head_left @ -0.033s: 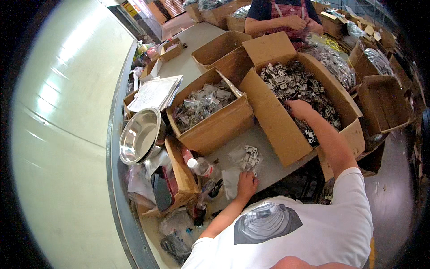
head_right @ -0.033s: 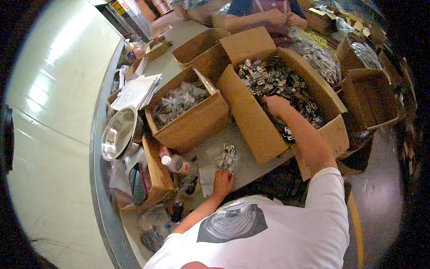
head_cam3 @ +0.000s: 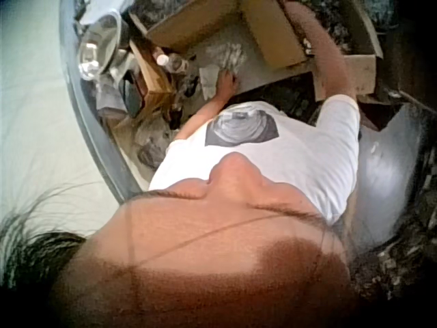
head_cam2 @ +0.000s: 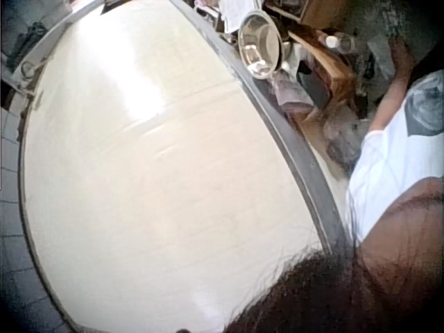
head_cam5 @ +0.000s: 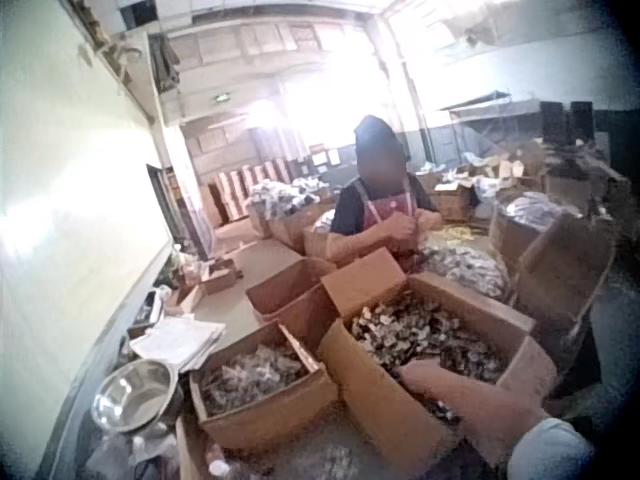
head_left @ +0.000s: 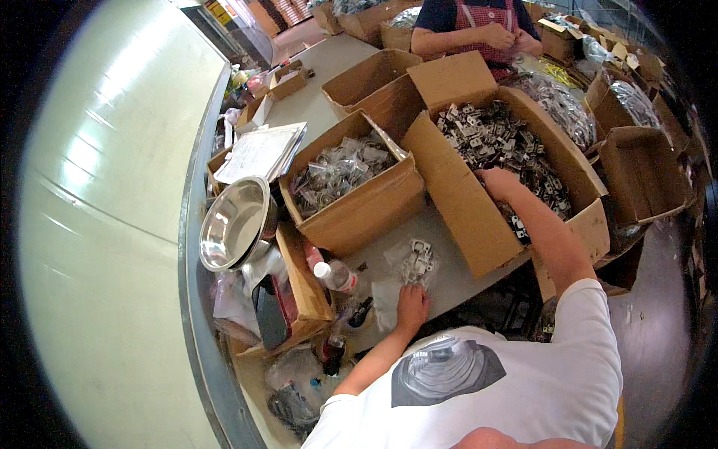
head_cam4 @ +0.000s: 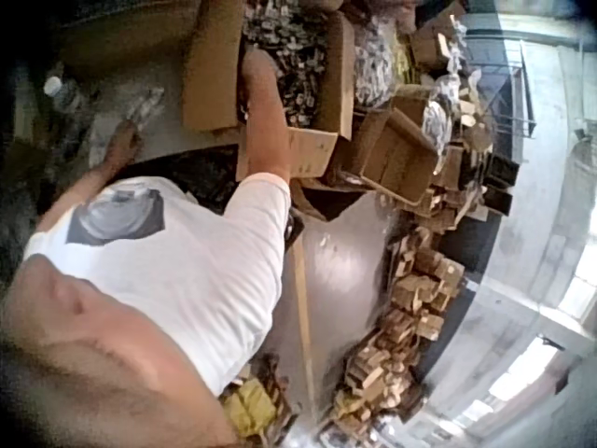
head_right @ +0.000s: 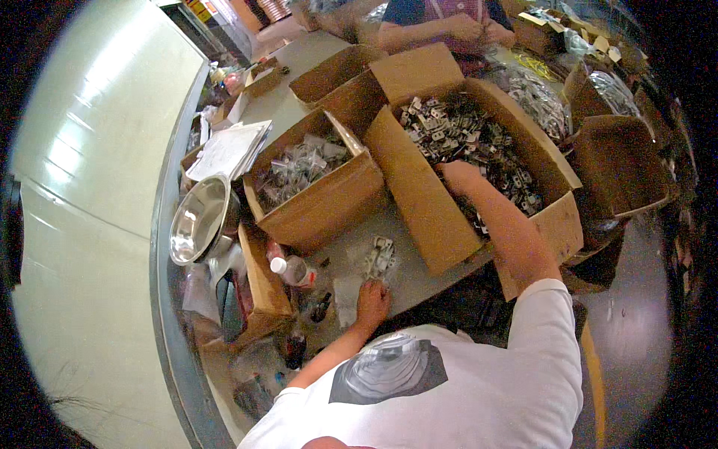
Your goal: The person sorts metal hinges from a large box into small plastic bags, then seals the bags and places them in a separate cardboard box.
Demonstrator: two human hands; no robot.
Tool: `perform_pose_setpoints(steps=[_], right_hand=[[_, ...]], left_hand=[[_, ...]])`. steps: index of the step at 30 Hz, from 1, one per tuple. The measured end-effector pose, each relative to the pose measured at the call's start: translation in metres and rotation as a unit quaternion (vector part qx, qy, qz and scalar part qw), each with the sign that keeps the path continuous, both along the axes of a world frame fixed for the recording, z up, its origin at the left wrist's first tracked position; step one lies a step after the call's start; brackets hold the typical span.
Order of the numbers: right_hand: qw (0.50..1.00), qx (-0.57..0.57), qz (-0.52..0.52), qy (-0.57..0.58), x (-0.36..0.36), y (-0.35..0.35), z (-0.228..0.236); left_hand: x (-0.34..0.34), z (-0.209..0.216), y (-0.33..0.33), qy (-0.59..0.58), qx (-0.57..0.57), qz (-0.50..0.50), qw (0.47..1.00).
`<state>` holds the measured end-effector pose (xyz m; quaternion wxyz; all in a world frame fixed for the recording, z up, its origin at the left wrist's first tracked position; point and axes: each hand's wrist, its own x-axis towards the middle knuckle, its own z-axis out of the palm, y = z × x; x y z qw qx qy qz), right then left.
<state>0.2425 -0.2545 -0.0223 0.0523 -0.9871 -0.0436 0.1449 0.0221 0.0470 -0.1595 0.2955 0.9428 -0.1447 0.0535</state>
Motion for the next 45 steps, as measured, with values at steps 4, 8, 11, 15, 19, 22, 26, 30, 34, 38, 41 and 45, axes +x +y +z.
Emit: perform_pose_setpoints(steps=[4,8,11,15,19,22,26,30,34,38,41,45], right_hand=[[0.998,-0.039,0.04,0.012,0.0,0.007,-0.004],[0.996,-0.082,0.033,0.015,0.008,-0.011,-0.035],[0.997,-0.076,0.005,0.005,0.0,-0.004,-0.025],[0.995,-0.059,-0.074,-0.029,-0.021,0.005,0.012],[0.991,-0.049,-0.117,-0.038,-0.038,-0.007,0.046],[0.988,-0.03,-0.123,-0.093,-0.068,-0.013,0.084],[0.878,0.234,0.038,-0.415,-0.13,0.011,0.117],[0.83,0.377,0.257,-0.321,-0.17,0.062,0.093],[0.821,0.332,0.381,-0.265,-0.181,0.098,0.02],[0.803,0.269,0.454,-0.279,-0.19,0.112,-0.044],[0.779,0.251,0.487,-0.307,-0.196,0.115,-0.055],[0.745,0.297,0.48,-0.355,-0.197,0.113,-0.079]], left_hand=[[0.009,-0.013,0.009,0.01,-0.015,0.057,0.998],[0.009,-0.006,0.001,0.029,-0.072,0.091,0.993],[0.006,-0.002,-0.005,0.06,-0.061,0.092,0.992],[0.009,-0.002,-0.003,0.002,-0.045,0.067,0.997],[0.008,-0.01,0.0,-0.004,0.078,-0.013,0.997],[0.006,-0.011,0.008,-0.019,0.054,-0.055,0.997],[-0.001,0.005,0.013,0.043,-0.028,-0.027,0.998],[0.005,0.011,0.017,0.056,-0.115,0.001,0.992],[0.011,0.02,0.019,0.082,-0.189,0.039,0.978],[0.012,0.012,0.033,0.026,-0.141,0.009,0.99],[0.002,0.024,0.033,0.042,-0.098,-0.066,0.992],[0.003,0.022,0.03,0.01,-0.073,-0.118,0.99]])
